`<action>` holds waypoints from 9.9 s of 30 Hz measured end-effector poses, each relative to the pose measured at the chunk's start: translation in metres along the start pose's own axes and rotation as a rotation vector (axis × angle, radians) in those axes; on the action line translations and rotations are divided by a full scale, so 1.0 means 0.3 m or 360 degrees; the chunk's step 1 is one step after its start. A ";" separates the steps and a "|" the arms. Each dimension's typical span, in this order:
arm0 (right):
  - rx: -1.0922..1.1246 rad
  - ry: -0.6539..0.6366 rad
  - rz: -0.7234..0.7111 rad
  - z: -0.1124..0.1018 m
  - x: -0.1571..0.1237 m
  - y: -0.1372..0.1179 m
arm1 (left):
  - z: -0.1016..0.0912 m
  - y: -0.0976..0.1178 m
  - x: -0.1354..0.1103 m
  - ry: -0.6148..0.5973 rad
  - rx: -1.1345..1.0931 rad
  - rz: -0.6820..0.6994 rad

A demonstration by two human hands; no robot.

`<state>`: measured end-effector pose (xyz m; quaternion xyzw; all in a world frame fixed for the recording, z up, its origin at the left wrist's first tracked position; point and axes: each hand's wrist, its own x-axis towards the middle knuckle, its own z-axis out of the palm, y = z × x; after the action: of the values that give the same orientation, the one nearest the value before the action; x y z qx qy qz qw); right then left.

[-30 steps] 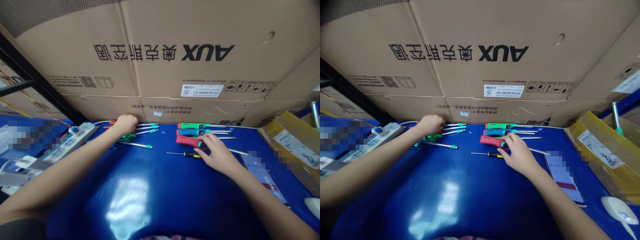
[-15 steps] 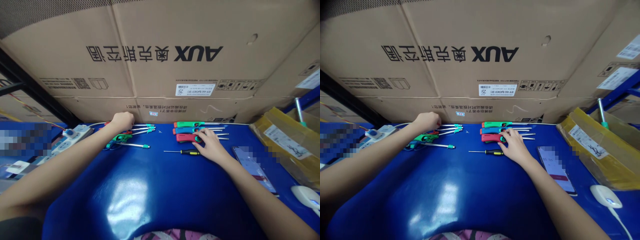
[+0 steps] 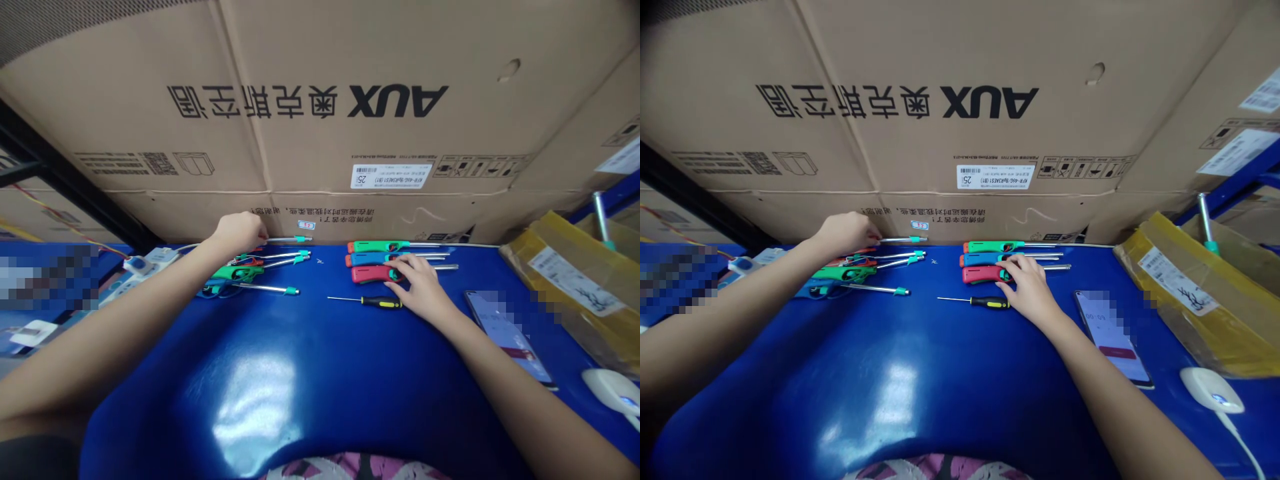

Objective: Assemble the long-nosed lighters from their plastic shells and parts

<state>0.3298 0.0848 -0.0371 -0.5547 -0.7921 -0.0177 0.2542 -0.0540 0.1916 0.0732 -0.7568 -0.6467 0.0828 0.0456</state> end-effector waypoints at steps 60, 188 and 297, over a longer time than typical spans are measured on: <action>0.1358 -0.0589 0.0093 -0.083 -0.152 -0.395 | 0.220 0.423 -0.563 0.0065 -0.1922 0.0794; 0.0551 -0.1404 -0.0100 -0.215 -0.078 -0.141 | 0.255 0.371 -0.475 0.0278 -0.0859 0.1418; 0.0374 -0.0833 -0.0311 -0.127 -0.136 -0.176 | 0.287 0.348 -0.501 0.0276 -0.1082 0.1251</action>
<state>0.3079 0.0172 -0.0079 -0.4283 -0.8770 0.1931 0.1010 0.0091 0.0233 -0.0199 -0.9184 -0.2983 -0.1838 -0.1837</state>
